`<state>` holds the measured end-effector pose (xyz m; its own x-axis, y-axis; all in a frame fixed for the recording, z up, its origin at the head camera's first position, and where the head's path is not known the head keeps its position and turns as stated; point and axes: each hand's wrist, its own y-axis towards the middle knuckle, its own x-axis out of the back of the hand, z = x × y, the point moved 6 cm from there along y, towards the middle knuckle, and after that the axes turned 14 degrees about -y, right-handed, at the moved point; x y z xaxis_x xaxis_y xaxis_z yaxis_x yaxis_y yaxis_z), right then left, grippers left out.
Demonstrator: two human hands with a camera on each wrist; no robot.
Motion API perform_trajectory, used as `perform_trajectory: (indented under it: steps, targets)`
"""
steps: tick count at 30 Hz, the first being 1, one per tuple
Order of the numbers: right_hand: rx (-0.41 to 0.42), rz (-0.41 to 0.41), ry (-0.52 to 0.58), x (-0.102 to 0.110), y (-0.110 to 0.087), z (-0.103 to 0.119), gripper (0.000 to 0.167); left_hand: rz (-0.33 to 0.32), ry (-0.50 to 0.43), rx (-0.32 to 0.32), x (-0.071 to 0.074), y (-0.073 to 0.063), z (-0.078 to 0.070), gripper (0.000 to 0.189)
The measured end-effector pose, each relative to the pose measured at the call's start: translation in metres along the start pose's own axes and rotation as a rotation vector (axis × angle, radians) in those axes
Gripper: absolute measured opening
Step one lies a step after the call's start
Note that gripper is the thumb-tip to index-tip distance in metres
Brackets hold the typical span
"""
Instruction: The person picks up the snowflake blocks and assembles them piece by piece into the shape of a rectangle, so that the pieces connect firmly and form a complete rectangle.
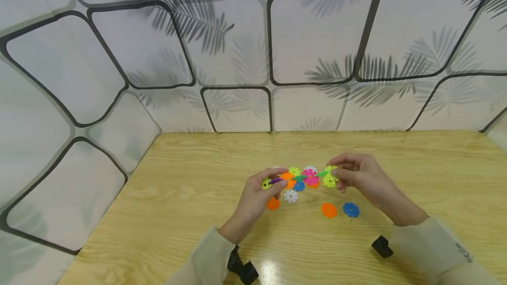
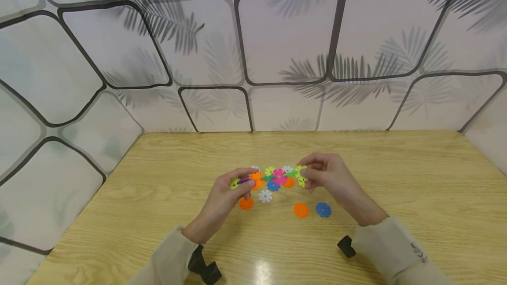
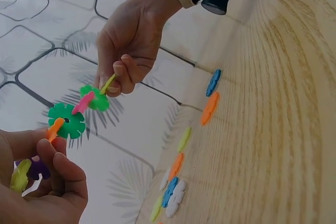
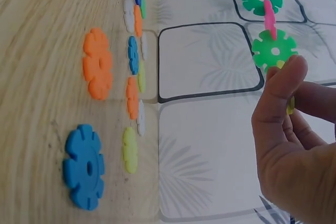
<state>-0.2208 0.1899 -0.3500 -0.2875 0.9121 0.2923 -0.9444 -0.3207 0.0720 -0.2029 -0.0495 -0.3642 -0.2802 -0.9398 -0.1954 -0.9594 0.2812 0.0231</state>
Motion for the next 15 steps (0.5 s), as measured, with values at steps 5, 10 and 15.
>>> perform_trajectory:
  steps: [5, 10, 15]
  targets:
    - [-0.027, -0.018, -0.034, -0.0032, -0.0011, 0.0019, 0.013, -0.024, 0.007, -0.017, 0.0011, -0.0004, 0.0003, 0.028]
    - [-0.013, -0.036, -0.067, -0.0064, -0.0014, 0.0049, 0.013, -0.033, 0.002, -0.03, 0.001, 0.0004, 0.0001, 0.027]
    - [-0.006, -0.044, -0.027, -0.006, -0.0013, 0.0038, 0.017, -0.026, -0.005, -0.026, 0.0007, 0.0, 0.0001, 0.027]
